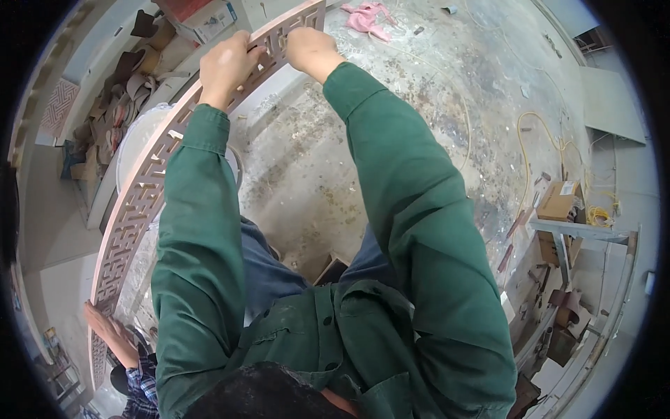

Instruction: Sanding the detailed edges of a decorative wooden lattice panel using sandpaper.

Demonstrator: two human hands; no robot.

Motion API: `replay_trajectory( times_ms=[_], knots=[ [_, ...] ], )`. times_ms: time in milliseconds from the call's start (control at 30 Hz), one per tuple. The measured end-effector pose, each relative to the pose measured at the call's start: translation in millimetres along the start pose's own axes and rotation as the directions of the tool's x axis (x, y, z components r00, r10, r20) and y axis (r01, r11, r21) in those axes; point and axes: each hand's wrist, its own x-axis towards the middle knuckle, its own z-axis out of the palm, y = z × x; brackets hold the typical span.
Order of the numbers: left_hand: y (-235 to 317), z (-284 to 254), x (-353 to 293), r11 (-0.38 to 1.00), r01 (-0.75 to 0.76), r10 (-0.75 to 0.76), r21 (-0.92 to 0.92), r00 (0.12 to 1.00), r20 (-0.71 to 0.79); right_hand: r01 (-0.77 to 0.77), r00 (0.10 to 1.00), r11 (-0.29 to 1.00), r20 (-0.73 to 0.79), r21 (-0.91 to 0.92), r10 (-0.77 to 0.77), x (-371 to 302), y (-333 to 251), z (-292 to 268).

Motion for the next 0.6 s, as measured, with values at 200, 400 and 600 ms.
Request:
replay_trajectory(
  times_ms=[200,400,600],
  knots=[
    [-8.3,-2.5,-4.3,1.000,0.012,-0.012,0.016,1.000,-0.007,0.081,0.994,0.996,-0.072,-0.030,-0.083,-40.4,3.8,9.3],
    [-1.8,0.8,-3.3,1.000,0.008,-0.008,0.008,1.000,-0.003,0.091,0.991,0.993,-0.091,-0.069,-0.097,-15.3,-4.0,1.4],
    [-8.2,-2.4,-7.5,0.999,0.033,-0.033,0.003,0.998,0.046,0.100,0.977,0.988,-0.179,-0.115,-0.119,-52.0,-2.7,20.9]
  ],
)
